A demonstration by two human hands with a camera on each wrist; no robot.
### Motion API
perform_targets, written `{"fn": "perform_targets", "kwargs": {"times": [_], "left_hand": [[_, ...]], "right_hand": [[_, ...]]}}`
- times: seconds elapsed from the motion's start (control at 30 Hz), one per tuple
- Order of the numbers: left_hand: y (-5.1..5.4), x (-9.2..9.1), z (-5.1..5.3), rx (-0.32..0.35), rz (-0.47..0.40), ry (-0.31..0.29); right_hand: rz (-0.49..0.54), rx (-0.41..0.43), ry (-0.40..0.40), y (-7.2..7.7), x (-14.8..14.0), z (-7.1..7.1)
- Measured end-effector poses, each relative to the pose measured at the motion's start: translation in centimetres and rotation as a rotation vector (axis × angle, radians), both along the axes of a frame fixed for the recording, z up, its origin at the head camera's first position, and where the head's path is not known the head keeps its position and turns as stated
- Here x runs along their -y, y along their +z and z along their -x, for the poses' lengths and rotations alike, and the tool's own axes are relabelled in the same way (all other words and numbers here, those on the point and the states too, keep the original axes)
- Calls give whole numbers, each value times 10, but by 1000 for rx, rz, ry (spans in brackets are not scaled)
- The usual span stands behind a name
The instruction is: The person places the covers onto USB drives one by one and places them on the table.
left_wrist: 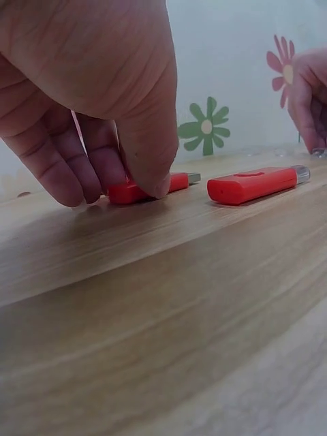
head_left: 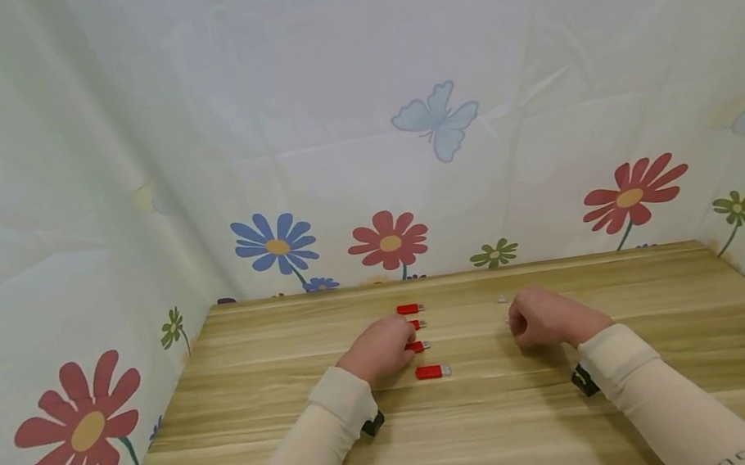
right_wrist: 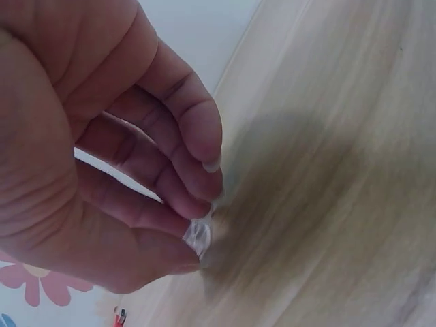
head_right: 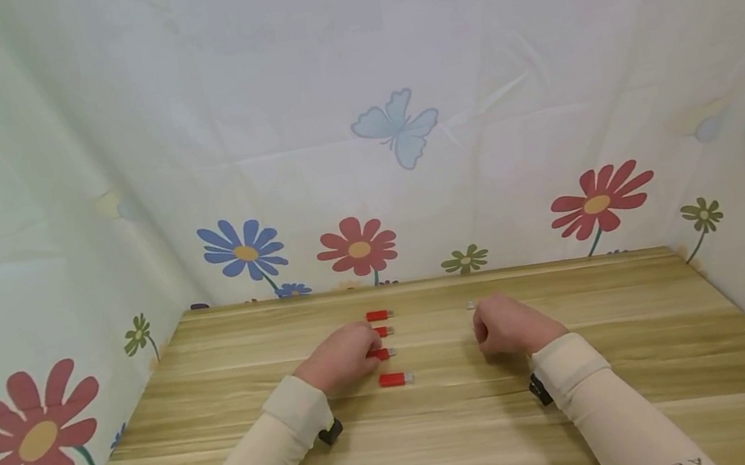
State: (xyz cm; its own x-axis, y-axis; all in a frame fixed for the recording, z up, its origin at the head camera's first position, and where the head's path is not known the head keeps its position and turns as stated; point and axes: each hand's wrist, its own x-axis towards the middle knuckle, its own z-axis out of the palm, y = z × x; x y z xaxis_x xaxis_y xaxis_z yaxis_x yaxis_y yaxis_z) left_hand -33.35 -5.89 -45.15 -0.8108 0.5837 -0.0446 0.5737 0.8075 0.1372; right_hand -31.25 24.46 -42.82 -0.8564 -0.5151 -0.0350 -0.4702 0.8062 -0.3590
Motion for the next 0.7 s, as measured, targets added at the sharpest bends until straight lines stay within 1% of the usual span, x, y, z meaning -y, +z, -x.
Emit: {"fn": "perform_targets", "kwargs": {"times": [0.2, 0.43, 0.57, 0.7], "left_hand": [[0, -1, 2, 0, -5, -8], [0, -2, 4, -10, -14, -32], [-2, -3, 6, -15, 5, -38], [-2, -3, 6, -19, 32, -57]], "right_hand": [[-9, 5, 0, -2, 0, 2], [-12, -25, 22, -4, -1, 4], [-34, -53, 48, -5, 0, 4], [-68, -89, 70, -6, 3, 4]]}}
